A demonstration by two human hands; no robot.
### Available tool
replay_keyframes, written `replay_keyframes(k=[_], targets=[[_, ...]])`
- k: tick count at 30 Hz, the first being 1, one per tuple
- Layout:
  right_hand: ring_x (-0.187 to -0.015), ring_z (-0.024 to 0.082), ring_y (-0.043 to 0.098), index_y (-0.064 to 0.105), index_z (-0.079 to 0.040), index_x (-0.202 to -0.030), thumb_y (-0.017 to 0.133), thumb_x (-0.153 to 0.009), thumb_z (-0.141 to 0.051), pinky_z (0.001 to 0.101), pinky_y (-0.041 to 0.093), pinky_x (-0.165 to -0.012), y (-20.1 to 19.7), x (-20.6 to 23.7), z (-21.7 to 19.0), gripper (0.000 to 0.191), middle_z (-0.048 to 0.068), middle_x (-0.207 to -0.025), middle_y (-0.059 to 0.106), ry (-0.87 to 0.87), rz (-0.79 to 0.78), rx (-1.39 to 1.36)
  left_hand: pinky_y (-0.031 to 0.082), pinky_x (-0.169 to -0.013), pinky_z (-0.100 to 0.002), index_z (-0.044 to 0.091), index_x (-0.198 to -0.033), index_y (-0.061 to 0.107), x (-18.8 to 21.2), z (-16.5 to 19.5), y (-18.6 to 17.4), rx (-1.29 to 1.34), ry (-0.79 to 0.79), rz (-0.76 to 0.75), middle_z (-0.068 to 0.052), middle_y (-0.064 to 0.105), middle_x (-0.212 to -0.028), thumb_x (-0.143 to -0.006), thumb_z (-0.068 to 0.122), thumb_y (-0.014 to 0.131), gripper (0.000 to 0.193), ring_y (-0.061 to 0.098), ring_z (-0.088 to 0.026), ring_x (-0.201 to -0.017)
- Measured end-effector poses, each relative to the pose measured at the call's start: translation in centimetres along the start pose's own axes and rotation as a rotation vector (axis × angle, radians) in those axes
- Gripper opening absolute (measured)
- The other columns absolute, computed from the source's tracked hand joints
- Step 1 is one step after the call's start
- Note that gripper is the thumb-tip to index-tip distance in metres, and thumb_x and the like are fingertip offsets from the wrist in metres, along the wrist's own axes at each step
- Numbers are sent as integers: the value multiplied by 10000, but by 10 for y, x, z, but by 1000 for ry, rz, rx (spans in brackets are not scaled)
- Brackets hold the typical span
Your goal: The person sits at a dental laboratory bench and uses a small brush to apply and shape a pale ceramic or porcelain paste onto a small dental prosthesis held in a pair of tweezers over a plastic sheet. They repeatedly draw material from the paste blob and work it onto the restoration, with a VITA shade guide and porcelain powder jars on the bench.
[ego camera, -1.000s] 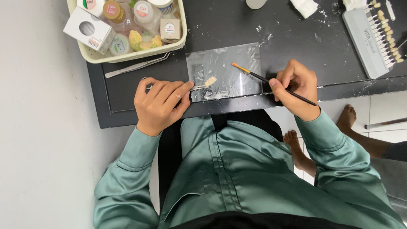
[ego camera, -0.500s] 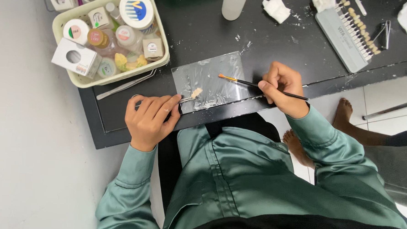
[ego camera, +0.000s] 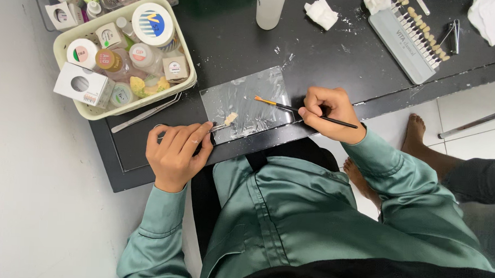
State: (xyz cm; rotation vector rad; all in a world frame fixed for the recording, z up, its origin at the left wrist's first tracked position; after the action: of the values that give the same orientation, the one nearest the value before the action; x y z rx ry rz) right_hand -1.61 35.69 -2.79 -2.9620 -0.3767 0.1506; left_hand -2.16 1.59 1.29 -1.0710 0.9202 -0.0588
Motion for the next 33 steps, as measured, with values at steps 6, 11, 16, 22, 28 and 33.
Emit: replay_keyframes(k=[6,11,16,22,28,33], targets=[[-652,59,330,325,-99,-709,610,-876,91,264,273,-572,-4,2,8,381,-43,-690,386,-8,-11,-47,470,-862,-348,153,-1047,778,0,-1,0,10,0,-3,59,729,-948,-893,93,793,167,666,-121,-817],[-676,72,345,338,-96,-750,614,-876,89,262,284,-595,-4,2,9,355,-25,-721,394,-26,-11,-75,466,-855,-347,148,-1048,779,0,-1,-1,4,2,-3,61,730,-946,-890,89,789,168,664,-121,-811],[-620,69,523,426,-91,-822,634,-899,28,232,406,-548,-3,2,5,251,12,-754,535,28,48,-181,466,-851,-344,150,-1054,780,-1,-2,0,12,3,1,56,730,-952,-891,88,785,174,664,-125,-814],[-845,115,667,504,-59,-1018,621,-927,0,227,497,-667,-4,0,-6,159,97,-928,691,16,8,-232,467,-860,-353,157,-1058,775,1,-2,1,-4,2,-5,65,727,-954,-893,97,786,175,660,-120,-814],[-913,145,681,641,-18,-1062,689,-967,-18,245,488,-674,1,-6,-19,107,147,-1057,750,-80,-82,-12,469,-874,-356,174,-1067,775,-1,-4,2,-22,-8,-4,72,719,-952,-903,108,788,177,663,-121,-839],[-834,102,693,630,-25,-1037,698,-959,4,224,493,-616,3,-8,-12,107,106,-975,750,-75,-22,51,459,-882,-367,180,-1072,774,-2,-5,3,-22,-16,2,72,721,-960,-910,113,798,177,664,-135,-867]])
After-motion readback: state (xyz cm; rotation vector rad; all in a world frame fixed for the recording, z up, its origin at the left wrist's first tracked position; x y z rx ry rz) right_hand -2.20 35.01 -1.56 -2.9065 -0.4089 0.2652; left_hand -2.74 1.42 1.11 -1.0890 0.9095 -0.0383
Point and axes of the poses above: each hand's wrist, its own x-axis away from the middle knuckle, its own y-axis out of the palm, z = x × y, the point moved 1 cm from there along -x, towards the middle knuckle
